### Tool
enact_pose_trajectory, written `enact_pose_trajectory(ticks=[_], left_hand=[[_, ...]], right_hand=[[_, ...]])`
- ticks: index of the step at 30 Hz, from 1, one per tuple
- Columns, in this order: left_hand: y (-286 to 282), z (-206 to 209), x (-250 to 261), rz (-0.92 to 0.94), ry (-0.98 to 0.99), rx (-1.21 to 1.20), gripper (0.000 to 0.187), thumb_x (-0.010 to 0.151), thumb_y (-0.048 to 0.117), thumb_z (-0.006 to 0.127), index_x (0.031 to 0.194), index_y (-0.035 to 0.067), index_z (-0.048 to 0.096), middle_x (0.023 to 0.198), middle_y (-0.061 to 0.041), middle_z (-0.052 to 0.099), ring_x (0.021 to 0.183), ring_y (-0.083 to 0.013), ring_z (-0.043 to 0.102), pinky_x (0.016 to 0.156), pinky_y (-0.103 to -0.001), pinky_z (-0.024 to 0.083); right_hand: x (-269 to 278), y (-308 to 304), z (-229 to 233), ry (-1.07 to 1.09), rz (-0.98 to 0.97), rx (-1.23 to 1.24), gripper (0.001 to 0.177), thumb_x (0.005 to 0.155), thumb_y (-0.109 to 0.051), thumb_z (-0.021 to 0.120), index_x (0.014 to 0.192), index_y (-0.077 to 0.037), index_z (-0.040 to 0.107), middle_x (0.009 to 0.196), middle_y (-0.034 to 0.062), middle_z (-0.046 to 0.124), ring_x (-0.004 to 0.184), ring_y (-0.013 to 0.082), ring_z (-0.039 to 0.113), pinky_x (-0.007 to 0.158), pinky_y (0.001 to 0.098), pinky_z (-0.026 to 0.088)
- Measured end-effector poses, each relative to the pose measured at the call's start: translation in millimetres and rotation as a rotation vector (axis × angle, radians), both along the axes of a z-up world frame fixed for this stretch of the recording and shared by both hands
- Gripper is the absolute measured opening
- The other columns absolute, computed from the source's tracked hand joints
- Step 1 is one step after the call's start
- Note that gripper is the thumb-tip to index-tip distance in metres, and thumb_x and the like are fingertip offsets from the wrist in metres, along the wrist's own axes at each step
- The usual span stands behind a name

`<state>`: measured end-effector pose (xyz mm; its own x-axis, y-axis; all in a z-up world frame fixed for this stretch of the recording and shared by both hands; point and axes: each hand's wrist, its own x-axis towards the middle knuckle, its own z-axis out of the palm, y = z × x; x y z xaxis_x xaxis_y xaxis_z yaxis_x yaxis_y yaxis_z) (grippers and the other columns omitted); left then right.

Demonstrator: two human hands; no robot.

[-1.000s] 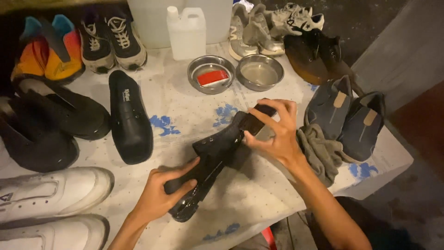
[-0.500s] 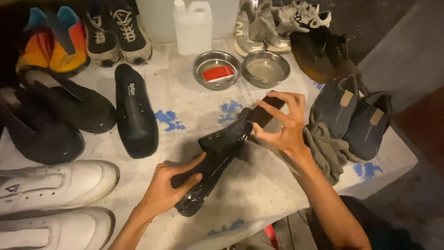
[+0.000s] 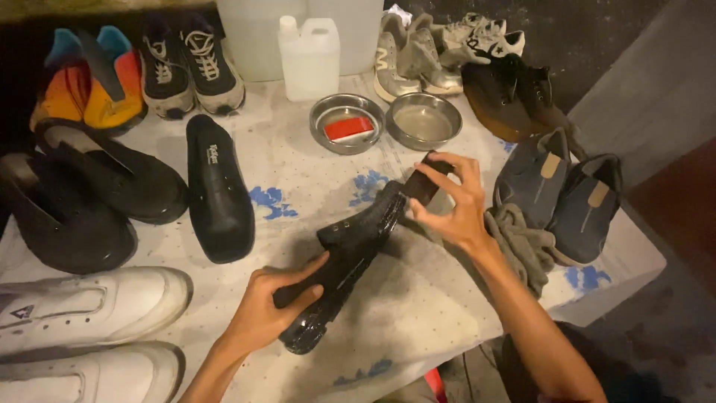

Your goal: The person cleans a black leather shoe using a small brush and a cloth. They scrub the shoe's surface with the brush, wipe it with the cloth, and then dip a red sponge into a bowl of liquid to continue cleaning the shoe.

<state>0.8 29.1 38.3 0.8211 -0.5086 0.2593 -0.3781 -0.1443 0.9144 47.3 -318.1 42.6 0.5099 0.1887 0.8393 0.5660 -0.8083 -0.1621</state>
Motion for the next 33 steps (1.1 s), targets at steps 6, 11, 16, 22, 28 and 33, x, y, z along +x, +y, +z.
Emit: enact_pose_trajectory(ticks=[6, 11, 16, 22, 28, 33], left_hand=[[2.8, -3.5, 2.7, -0.003, -0.014, 0.013, 0.047, 0.09, 0.025, 0.072, 0.133, 0.007, 0.068, 0.138, -0.01, 0.067, 0.129, -0.0207, 0.065, 0.109, -0.031, 0.053], [0.1, -0.2, 3.4, 0.009, -0.004, 0.008, 0.046, 0.088, 0.022, 0.074, 0.131, 0.007, 0.069, 0.138, -0.01, 0.066, 0.129, -0.0235, 0.066, 0.108, -0.032, 0.055], [-1.8, 2.2, 2.5, 0.008, 0.024, -0.003, 0.047, 0.089, 0.022, 0.073, 0.132, 0.005, 0.068, 0.138, -0.011, 0.066, 0.129, -0.0231, 0.067, 0.11, -0.034, 0.055], [-1.3, -2.5, 0.8, 0.028, -0.006, -0.003, 0.044, 0.089, 0.022, 0.072, 0.13, 0.005, 0.07, 0.138, -0.009, 0.066, 0.122, -0.0181, 0.07, 0.098, -0.029, 0.062], [-3.1, -1.6, 0.1, 0.038, 0.021, -0.012, 0.043, 0.087, 0.014, 0.073, 0.129, 0.005, 0.07, 0.137, -0.009, 0.069, 0.13, -0.0234, 0.067, 0.113, -0.035, 0.052], [-2.4, -2.7, 0.8, 0.042, 0.062, 0.045, 0.045, 0.087, 0.019, 0.074, 0.131, 0.01, 0.071, 0.137, -0.006, 0.07, 0.128, -0.0235, 0.07, 0.108, -0.034, 0.057]], right_hand=[[6.9, -3.4, 4.6, 0.147, 0.182, 0.087, 0.045, 0.091, -0.037, 0.073, 0.127, -0.01, 0.07, 0.135, 0.0158, 0.058, 0.128, 0.0324, 0.055, 0.111, 0.055, 0.048], [12.8, -6.3, 11.8, 0.309, 0.334, 0.173, 0.042, 0.096, -0.04, 0.067, 0.129, -0.013, 0.069, 0.135, 0.0116, 0.066, 0.126, 0.0279, 0.062, 0.11, 0.0509, 0.049], [32.5, -17.3, 0.0, 0.522, 0.445, 0.396, 0.035, 0.101, -0.032, 0.062, 0.127, -0.01, 0.07, 0.132, 0.0131, 0.07, 0.129, 0.03, 0.063, 0.112, 0.0508, 0.047], [30.9, -16.5, -4.4, 0.6, 0.361, 0.444, 0.036, 0.098, -0.035, 0.064, 0.123, -0.011, 0.073, 0.129, 0.0147, 0.071, 0.128, 0.0294, 0.063, 0.108, 0.0469, 0.051], [40.4, -25.6, -18.2, 0.659, 0.35, 0.485, 0.035, 0.097, -0.033, 0.065, 0.122, -0.011, 0.073, 0.13, 0.0146, 0.071, 0.12, 0.0278, 0.068, 0.098, 0.0391, 0.059], [42.0, -28.7, -16.1, 0.692, 0.406, 0.472, 0.038, 0.099, -0.04, 0.059, 0.118, -0.012, 0.076, 0.126, 0.0104, 0.074, 0.125, 0.0288, 0.067, 0.109, 0.0471, 0.051]])
